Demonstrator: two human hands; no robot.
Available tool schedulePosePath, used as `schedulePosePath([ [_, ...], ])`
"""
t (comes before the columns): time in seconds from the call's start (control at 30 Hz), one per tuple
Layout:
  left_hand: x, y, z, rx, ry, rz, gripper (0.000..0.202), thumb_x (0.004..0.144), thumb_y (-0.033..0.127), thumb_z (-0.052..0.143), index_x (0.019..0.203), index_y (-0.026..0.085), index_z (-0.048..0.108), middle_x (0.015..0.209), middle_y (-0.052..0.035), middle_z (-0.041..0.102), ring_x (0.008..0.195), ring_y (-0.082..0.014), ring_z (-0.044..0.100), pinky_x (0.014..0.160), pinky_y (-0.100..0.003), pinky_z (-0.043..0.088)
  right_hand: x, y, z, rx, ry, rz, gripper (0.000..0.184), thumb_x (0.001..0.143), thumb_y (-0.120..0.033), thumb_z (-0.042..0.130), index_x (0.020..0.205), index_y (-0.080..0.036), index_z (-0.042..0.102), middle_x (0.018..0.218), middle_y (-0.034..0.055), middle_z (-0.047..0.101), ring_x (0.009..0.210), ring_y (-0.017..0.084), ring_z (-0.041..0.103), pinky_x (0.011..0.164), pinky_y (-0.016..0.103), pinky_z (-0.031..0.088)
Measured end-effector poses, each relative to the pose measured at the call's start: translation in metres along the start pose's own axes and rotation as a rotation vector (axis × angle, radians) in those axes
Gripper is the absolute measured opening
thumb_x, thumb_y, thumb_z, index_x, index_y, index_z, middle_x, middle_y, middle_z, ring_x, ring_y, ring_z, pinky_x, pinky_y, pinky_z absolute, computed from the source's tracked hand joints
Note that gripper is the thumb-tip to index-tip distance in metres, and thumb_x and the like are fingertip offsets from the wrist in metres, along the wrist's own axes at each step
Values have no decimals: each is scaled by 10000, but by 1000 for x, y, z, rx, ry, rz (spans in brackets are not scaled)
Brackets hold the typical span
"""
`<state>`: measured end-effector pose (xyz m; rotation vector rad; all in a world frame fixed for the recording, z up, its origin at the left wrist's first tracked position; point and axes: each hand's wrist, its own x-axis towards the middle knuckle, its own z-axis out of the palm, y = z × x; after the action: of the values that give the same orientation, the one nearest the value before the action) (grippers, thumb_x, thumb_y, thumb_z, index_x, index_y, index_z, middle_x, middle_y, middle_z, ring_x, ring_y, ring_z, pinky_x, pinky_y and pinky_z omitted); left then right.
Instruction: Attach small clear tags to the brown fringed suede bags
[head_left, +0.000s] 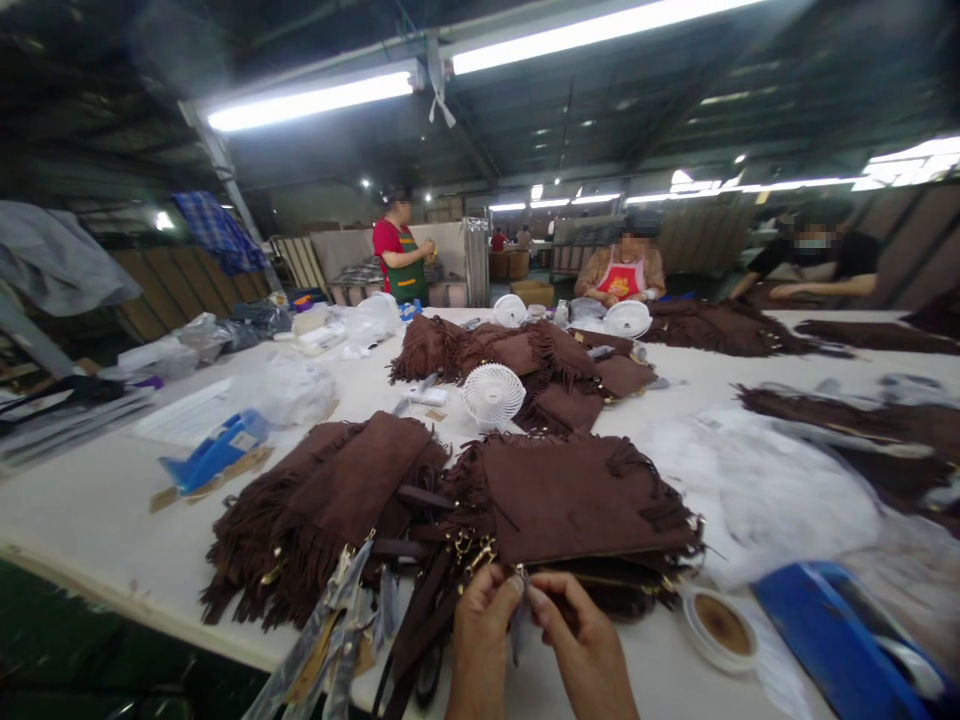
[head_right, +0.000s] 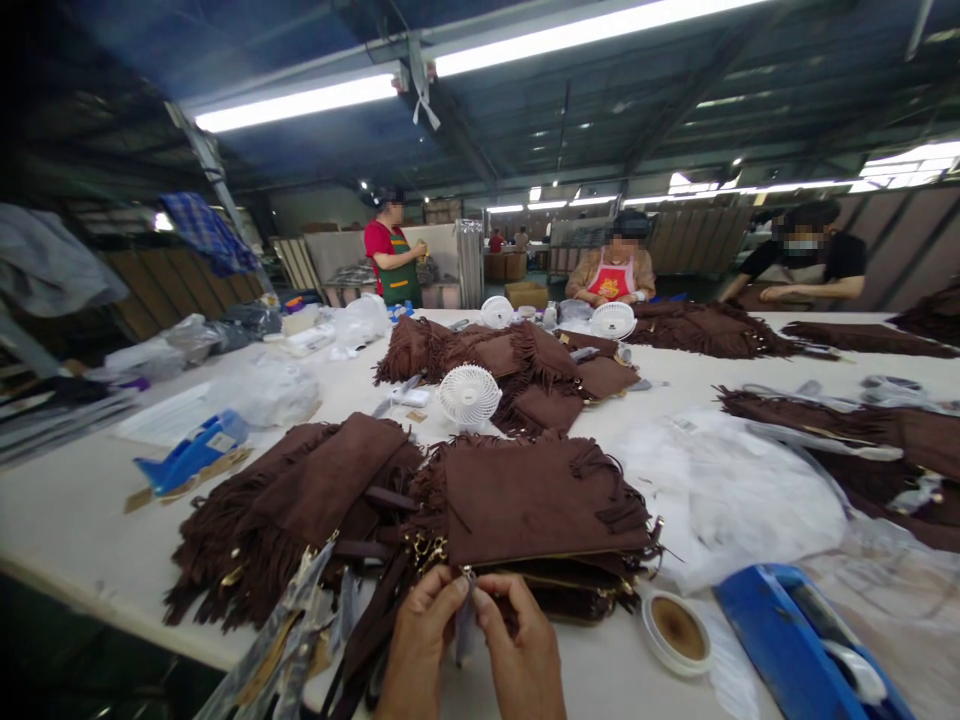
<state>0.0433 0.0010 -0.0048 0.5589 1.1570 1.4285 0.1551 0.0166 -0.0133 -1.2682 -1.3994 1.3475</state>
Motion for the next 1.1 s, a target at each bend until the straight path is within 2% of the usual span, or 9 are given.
schedulePosePath([
  [0.1, -1, -4, 0, -44, -9, -6, 210, 776, 366, 657, 765, 163, 603, 692, -27, 631, 677, -130, 551, 698, -233, 431, 0, 2, 1, 1, 11, 1, 315, 840, -495, 535, 941, -205, 605, 784, 16, 619, 759, 181, 574, 647, 249, 451],
  [0.23, 1, -13, -4, -75, 43, -25, 281, 756, 387, 688, 920, 174, 604, 718, -27, 653, 674, -135, 586, 705, -246, 441, 0, 5, 3, -34, 31, -33, 291, 850, -472, 527, 912, -202, 617, 811, 26, 646, 756, 180, 589, 641, 243, 463],
  [0.37, 1, -15, -5, 30, 119, 26, 290, 746, 427, 690, 824, 161, 607, 713, -26, 641, 652, -133, 568, 653, -239, 434, -3, 6, 5, -133, 67, -162, 250, 871, -428, 514, 902, -207, 626, 860, 33, 651, 789, 173, 605, 677, 233, 477],
  [0.5, -3, -13, -4, 97, 158, 69, 327, 745, 463, 680, 795, 145, 619, 770, -52, 652, 712, -147, 574, 674, -243, 440, -7, 5, 7, -206, 123, -283, 202, 880, -377, 511, 891, -214, 630, 913, 40, 646, 851, 175, 608, 721, 229, 480],
  [0.63, -7, -14, -5, 81, 162, 28, 344, 765, 475, 657, 851, 144, 617, 850, -80, 667, 801, -172, 596, 681, -245, 444, -8, 7, 8, -236, 94, -264, 207, 898, -383, 489, 893, -216, 611, 916, 44, 632, 847, 179, 596, 712, 234, 470],
  [0.8, -8, -15, -7, 100, 170, 30, 347, 778, 474, 644, 845, 134, 617, 789, -67, 656, 690, -143, 572, 645, -247, 437, -9, 7, 7, -238, 65, -217, 208, 910, -393, 478, 911, -216, 589, 926, 37, 613, 854, 172, 579, 717, 240, 456],
  [0.97, -8, -17, -9, 61, 168, 34, 340, 761, 460, 672, 838, 131, 632, 808, -73, 654, 767, -160, 583, 728, -264, 451, -11, 5, 8, -227, 79, -248, 186, 908, -369, 487, 897, -217, 593, 943, 37, 608, 893, 175, 574, 771, 254, 452],
  [1.1, -9, -19, -10, 38, 161, 34, 341, 751, 461, 684, 850, 139, 630, 795, -66, 656, 721, -144, 581, 660, -234, 439, -12, 2, 8, -229, 75, -257, 177, 906, -353, 486, 891, -219, 600, 939, 38, 614, 873, 176, 583, 741, 253, 458],
])
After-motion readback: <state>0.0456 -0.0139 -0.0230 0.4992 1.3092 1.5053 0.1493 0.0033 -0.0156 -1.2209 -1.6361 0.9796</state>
